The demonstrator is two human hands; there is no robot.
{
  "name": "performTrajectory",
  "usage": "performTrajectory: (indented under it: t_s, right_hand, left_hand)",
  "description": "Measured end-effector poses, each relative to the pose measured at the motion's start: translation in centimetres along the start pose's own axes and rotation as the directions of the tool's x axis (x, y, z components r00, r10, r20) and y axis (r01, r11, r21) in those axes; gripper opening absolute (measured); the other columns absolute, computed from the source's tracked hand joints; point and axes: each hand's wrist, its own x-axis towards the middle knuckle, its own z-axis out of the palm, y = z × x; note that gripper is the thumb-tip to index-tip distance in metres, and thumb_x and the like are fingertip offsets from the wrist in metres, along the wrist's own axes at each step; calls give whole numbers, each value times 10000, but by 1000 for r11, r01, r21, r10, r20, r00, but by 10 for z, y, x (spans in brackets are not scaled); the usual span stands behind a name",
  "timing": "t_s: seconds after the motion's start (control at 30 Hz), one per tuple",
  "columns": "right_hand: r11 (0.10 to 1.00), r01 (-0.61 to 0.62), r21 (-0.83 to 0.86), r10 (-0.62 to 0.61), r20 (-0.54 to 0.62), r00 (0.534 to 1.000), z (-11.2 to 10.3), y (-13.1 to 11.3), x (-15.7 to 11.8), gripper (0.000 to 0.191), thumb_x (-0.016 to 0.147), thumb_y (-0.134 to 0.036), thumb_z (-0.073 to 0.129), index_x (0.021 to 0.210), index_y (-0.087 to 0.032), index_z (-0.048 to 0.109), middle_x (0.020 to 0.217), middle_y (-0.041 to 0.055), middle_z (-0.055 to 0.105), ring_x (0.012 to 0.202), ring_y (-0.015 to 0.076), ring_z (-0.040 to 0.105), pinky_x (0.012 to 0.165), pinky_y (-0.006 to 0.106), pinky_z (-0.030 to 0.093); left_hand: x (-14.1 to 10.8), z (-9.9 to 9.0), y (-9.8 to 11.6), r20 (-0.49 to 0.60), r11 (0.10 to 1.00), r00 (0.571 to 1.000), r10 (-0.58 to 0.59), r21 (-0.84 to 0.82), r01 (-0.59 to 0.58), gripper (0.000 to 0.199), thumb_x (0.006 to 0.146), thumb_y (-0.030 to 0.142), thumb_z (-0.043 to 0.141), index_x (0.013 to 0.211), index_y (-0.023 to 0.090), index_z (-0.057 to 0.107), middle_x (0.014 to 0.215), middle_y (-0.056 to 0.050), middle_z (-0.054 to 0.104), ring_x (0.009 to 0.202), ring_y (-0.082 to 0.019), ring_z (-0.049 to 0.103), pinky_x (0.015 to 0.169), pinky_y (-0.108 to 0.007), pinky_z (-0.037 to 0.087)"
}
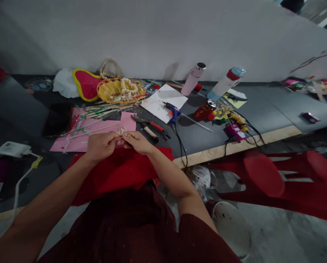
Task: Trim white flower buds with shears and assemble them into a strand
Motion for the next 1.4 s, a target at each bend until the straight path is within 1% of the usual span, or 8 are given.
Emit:
performTrajectory:
  t_s: [0.3, 0.43, 0.57, 0.63, 0.77, 0.87, 1.03, 1.4]
  right_hand:
    - [899, 149, -412, -216, -121, 969, -3, -9, 3, 537, 896, -642, 367, 680, -181, 541, 622, -14, 516, 573, 97, 458, 560, 236, 353]
    - [782, 79, -618, -400, -402, 823, -27, -15, 0, 512, 925, -594, 343, 638, -200, 501, 568, -22, 464, 552, 110, 436, 565, 250, 344]
    - [589, -106, -801, -513, -472, 717, -52, -17, -4, 310, 928, -455, 419, 844, -196, 566, 760, 18, 579, 703, 146, 511, 691, 275, 398]
    - [445, -227, -866, -507, -453, 733, -60, -17, -6, 223, 883, -383, 500, 950, -188, 583, 928, 63, 611, 870, 189, 527, 811, 322, 405]
    - [227, -464, -856, -438, -515, 737, -64, -16, -16, 240, 838, -444, 566, 875, -214, 627, 1112, 101, 577, 1087, 293, 437, 885, 438, 379]
    - [208, -534, -820, -360, -571, 738, -65, -13, -20, 324, 827, -537, 560, 878, -229, 646, 1147, 98, 560, 1080, 310, 427, 854, 474, 391]
    - [199, -488, -850, -299, -527, 795, -66, -6, -17, 350, 846, -566, 525, 891, -241, 647, 1170, 83, 555, 1116, 308, 425, 865, 500, 391]
    - [204, -522, -828, -315, -561, 766, -65, 1, -11, 366, 839, -565, 509, 886, -228, 642, 1188, 92, 547, 1108, 319, 424, 900, 543, 346]
  left_hand:
    - [5, 3, -12, -15, 998, 1000, -4, -60, 3, 292, 915, 351, 412, 981, 255, 680, 949, -16, 742, 858, -189, 668, 665, -266, 394]
    - [5, 3, -16, -96, 989, 986, -134, -72, 128, 352, 927, 430, 393, 1055, 256, 672, 933, -25, 741, 836, -188, 668, 654, -259, 396]
    - [5, 2, -16, -101, 984, 981, -164, -89, 156, 366, 920, 458, 403, 1053, 254, 676, 906, -22, 742, 800, -184, 663, 623, -258, 384]
    - [5, 3, -15, -100, 982, 980, -173, -100, 163, 359, 916, 457, 412, 1049, 255, 678, 905, -18, 743, 791, -183, 662, 620, -261, 381]
    - [6, 4, -17, -113, 971, 969, -218, -131, 202, 364, 911, 462, 418, 1063, 253, 675, 911, -20, 743, 790, -186, 663, 626, -269, 382]
    - [7, 4, -18, -117, 964, 964, -239, -147, 221, 352, 910, 449, 420, 1042, 249, 679, 907, -17, 743, 803, -186, 663, 637, -267, 386]
    - [7, 6, -19, -138, 968, 965, -223, -151, 202, 354, 913, 447, 425, 1054, 245, 678, 902, -21, 743, 782, -174, 658, 632, -254, 385]
    - [6, 16, -19, -221, 995, 972, -81, -72, 67, 358, 940, 421, 394, 1045, 218, 669, 948, -44, 742, 820, -171, 660, 661, -254, 399]
